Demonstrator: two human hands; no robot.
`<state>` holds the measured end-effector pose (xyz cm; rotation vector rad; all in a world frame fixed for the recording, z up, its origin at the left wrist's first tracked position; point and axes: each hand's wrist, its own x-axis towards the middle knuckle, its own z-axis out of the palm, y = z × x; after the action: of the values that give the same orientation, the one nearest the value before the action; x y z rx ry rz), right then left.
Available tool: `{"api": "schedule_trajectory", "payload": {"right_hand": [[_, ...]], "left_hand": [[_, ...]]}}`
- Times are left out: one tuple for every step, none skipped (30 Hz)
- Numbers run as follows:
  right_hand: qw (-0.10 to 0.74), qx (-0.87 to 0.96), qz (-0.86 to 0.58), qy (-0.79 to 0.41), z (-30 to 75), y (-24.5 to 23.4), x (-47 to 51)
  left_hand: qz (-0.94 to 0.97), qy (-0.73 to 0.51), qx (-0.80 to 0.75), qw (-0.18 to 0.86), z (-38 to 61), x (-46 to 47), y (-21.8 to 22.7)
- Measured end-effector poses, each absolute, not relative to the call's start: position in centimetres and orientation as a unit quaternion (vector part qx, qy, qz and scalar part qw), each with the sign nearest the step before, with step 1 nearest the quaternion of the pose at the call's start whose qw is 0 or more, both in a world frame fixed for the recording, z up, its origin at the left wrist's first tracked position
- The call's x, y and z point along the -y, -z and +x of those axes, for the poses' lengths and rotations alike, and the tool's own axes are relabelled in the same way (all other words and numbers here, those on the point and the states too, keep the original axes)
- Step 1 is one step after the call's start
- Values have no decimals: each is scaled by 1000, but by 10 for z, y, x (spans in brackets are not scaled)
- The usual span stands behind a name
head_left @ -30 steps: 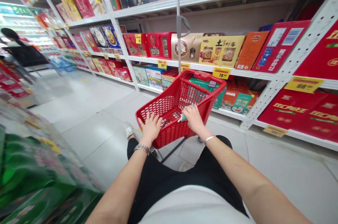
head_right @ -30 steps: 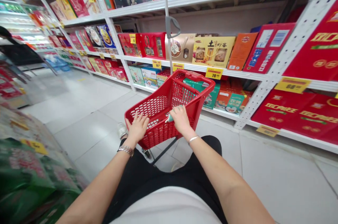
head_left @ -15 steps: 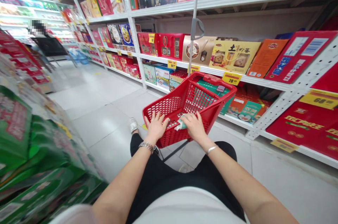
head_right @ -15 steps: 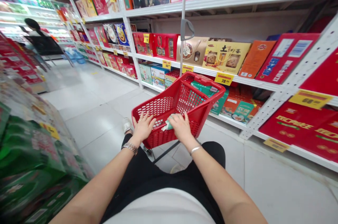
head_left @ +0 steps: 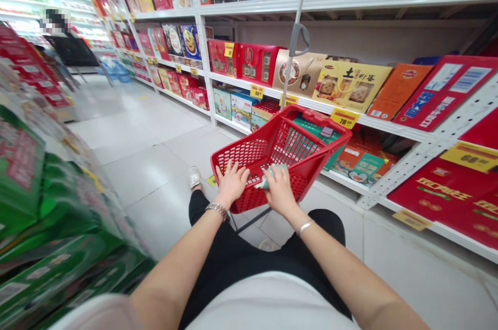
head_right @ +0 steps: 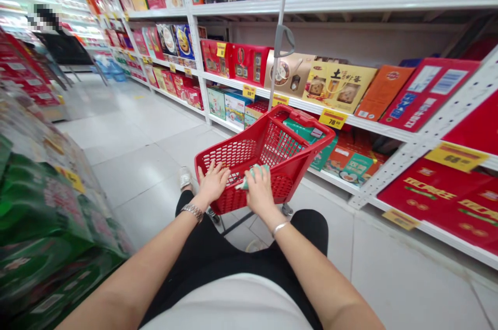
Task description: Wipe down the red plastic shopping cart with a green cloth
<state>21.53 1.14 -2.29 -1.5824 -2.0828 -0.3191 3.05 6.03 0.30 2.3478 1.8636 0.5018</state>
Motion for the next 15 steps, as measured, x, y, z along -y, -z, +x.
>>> {"api": "schedule_trajectory", "payload": {"right_hand": [[252, 788, -553, 102, 198, 28, -4], [252, 805, -529, 92, 183, 31, 2], [249, 818, -511, 86, 172, 31, 6], [245, 826, -500, 83, 165, 31, 9], [239, 832, -494, 84, 161, 28, 9], [231, 835, -492, 85, 162, 24, 7], [223, 835, -495, 87, 166, 19, 3], [215, 832, -504, 89, 174, 13, -2], [207, 824, -519, 91, 184, 7, -7], [200, 812, -540, 95, 196, 0, -13], [193, 796, -564, 101, 211, -7, -19], [186, 780, -588, 110, 227, -14, -25], [177, 766, -607, 120, 245, -21, -31], [168, 755, -619, 133, 263, -28, -36], [161, 747, -629, 145, 281, -35, -42]], "left_hand": [[772, -159, -613, 52, 29, -60, -4], [774, -153, -612, 53, 26, -60, -5], [775, -148, -612, 55, 24, -61, -6], [776, -143, -612, 57, 22, -61, -6], [776, -140, -613, 58, 20, -61, -7], [774, -139, -615, 59, 18, -61, -7], [772, -139, -618, 60, 16, -61, -6], [769, -141, -620, 60, 14, -62, -6], [768, -142, -622, 61, 13, -62, -5], [766, -144, -623, 63, 12, -63, -4], [766, -146, -623, 65, 11, -63, -3], [765, -148, -623, 66, 10, -64, -2], [764, -151, -624, 67, 9, -64, -1], [762, -154, -625, 68, 9, -65, 0], [761, -155, -626, 70, 9, -65, 1]]}}
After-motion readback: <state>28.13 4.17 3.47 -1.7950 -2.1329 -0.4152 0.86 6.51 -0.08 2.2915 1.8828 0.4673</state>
